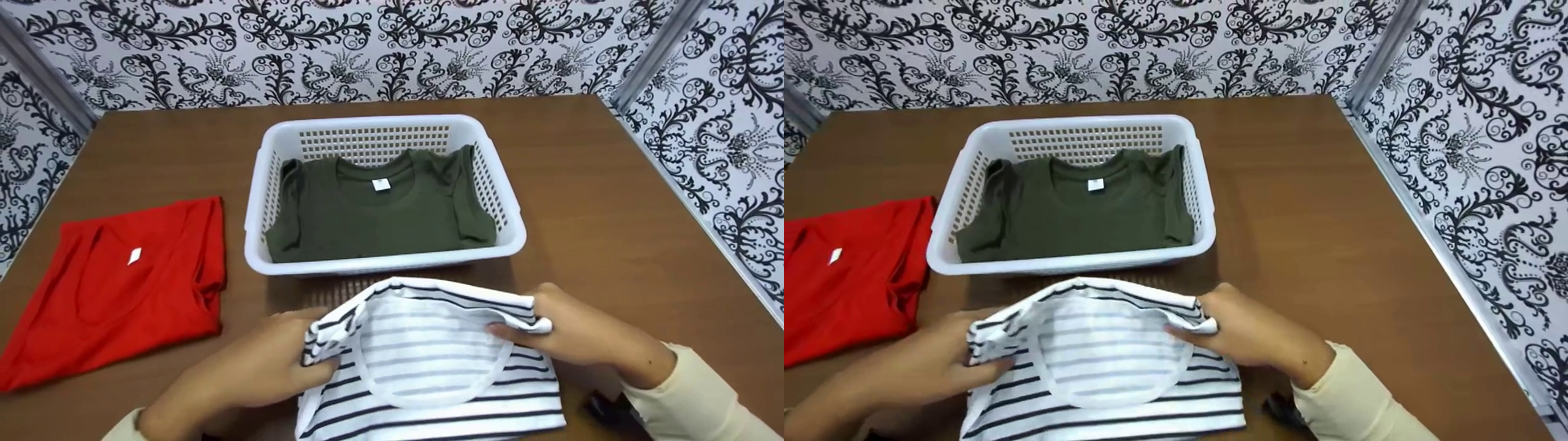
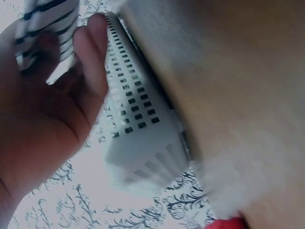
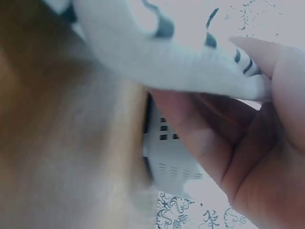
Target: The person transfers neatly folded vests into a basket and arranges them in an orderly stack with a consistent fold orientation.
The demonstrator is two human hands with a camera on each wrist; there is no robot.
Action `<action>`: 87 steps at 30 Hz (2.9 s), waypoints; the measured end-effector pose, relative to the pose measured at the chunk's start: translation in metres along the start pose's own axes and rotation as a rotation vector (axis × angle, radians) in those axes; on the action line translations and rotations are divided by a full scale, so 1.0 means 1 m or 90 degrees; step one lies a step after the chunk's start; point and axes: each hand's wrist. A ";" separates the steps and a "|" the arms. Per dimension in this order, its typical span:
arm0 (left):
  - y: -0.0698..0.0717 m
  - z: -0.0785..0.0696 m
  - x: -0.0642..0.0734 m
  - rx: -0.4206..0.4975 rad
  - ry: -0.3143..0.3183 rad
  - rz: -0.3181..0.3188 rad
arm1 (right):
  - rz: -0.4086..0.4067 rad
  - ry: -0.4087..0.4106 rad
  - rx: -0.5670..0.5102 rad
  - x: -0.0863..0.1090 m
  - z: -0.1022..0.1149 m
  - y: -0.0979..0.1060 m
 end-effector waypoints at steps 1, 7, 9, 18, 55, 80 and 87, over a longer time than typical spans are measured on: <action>0.001 0.001 0.001 0.035 -0.019 -0.015 | -0.016 0.008 -0.012 0.000 0.000 0.000; 0.009 0.007 0.002 0.183 -0.036 -0.089 | -0.080 -0.045 -0.099 -0.003 0.012 0.005; 0.012 0.008 0.002 0.214 -0.011 -0.100 | -0.092 -0.067 -0.106 -0.005 0.017 0.007; 0.037 0.001 0.003 0.309 0.022 -0.156 | -0.152 -0.110 -0.145 -0.019 0.038 0.028; 0.114 0.064 -0.146 -0.007 0.321 -0.097 | -0.058 -0.327 0.168 -0.204 -0.044 0.071; 0.078 0.046 -0.157 -0.483 0.197 -0.037 | -0.059 -0.136 0.461 -0.186 -0.037 0.039; 0.070 0.042 -0.152 -0.425 0.082 0.132 | 0.126 -0.135 0.419 -0.175 -0.032 0.029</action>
Point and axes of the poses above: each hand's wrist, its own x-axis away from the middle knuckle, its own y-axis out of the back of the hand, z = x × y, and after that the axes turned 5 degrees about -x, right-handed
